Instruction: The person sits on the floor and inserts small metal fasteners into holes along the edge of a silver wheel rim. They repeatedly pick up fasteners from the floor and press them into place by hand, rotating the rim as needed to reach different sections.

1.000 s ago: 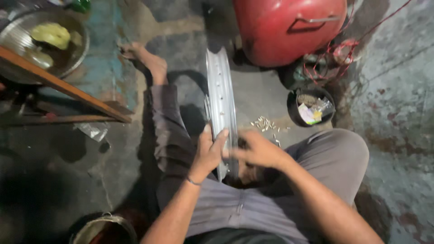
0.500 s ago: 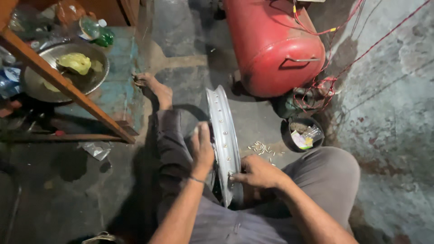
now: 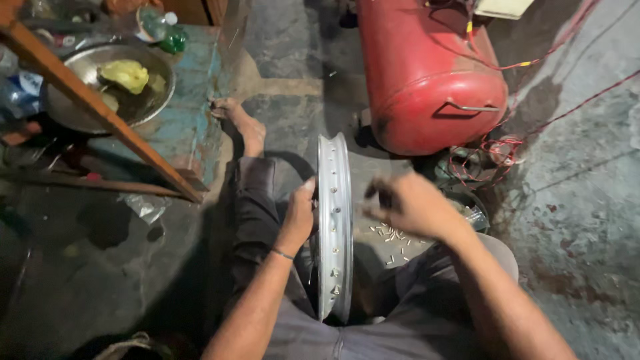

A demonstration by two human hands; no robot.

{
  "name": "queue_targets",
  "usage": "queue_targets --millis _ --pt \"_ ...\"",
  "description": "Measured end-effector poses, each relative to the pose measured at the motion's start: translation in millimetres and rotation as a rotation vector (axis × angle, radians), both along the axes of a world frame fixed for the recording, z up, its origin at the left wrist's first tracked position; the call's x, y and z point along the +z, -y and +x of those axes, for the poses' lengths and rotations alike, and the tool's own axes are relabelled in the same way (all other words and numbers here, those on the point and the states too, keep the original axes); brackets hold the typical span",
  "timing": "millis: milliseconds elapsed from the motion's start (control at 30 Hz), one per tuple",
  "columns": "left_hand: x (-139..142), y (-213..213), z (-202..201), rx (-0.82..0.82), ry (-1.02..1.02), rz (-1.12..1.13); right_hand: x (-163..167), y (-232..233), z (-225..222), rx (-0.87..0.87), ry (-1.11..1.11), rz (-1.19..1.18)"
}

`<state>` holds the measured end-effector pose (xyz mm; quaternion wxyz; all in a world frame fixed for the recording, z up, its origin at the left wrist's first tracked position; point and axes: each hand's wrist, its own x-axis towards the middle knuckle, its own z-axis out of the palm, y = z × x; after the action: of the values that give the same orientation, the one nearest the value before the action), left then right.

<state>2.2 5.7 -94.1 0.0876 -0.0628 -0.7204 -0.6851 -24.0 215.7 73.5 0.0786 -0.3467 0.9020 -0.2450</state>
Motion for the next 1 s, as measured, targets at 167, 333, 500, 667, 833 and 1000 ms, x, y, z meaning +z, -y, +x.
queue_targets --millis 167,333,500,667,833,1000 --pt "-15.3 -7.3 -4.9 0.008 -0.016 0.063 -23.2 33.9 -25.7 -0.115 -0.025 -0.295" --pt "-27.9 -6.7 -20.1 0.074 -0.059 -0.162 -43.1 37.4 -24.3 -0.183 0.023 -0.056" --pt "-36.0 -16.1 -28.5 0.150 -0.356 -0.221 -54.0 23.0 -30.2 -0.149 -0.059 -0.163" --pt "-33.5 -17.5 -24.9 0.076 -0.177 -0.211 -73.3 25.0 -30.8 -0.240 0.036 -0.239" --pt "-23.9 -14.9 -19.0 0.017 -0.112 -0.102 -84.5 31.6 -31.5 -0.313 0.102 -0.343" --pt "-26.2 -23.9 -32.0 0.197 -0.109 -0.208 -86.6 35.1 -26.7 -0.322 0.083 -0.379"
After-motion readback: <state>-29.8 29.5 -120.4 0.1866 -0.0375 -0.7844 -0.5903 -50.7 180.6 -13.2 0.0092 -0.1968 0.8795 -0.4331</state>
